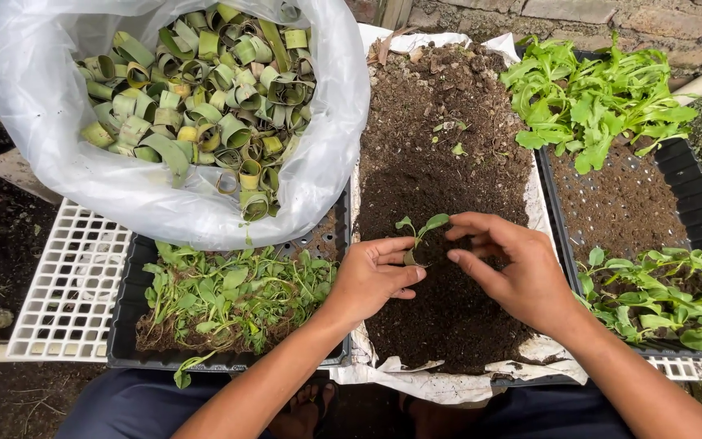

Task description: The person plants small seedlings into a soil-filled tray using rolled leaf cups. They pick seedlings from a tray, place them into the cups, and then insert the cups into the soil, repeating this process multiple times.

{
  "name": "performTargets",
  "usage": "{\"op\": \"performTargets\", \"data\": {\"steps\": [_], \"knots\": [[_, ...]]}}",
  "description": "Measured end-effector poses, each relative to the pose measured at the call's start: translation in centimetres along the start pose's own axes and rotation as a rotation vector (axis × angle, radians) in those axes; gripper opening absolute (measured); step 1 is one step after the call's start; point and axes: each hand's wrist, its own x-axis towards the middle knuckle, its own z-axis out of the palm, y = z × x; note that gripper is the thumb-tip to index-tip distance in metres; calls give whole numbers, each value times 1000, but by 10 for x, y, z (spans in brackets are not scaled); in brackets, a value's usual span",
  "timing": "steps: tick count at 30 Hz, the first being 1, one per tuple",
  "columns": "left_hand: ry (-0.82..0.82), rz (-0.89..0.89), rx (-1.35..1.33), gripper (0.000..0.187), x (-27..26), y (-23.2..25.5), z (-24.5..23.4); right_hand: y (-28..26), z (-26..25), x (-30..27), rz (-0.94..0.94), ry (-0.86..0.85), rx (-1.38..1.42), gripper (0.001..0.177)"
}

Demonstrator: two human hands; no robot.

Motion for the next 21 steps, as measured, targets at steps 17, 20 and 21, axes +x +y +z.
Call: {"op": "performTargets", "data": {"steps": [17, 20, 21], "knots": [[-66, 53, 112, 56, -2, -4, 5, 35, 50, -1, 408, -135, 765, 37], [-67, 61, 115, 57, 0, -8, 4, 48, 57, -4, 390, -110, 781, 37], [-69, 64, 116, 57, 0, -8, 3, 54, 59, -5, 378, -100, 779, 37]]}}
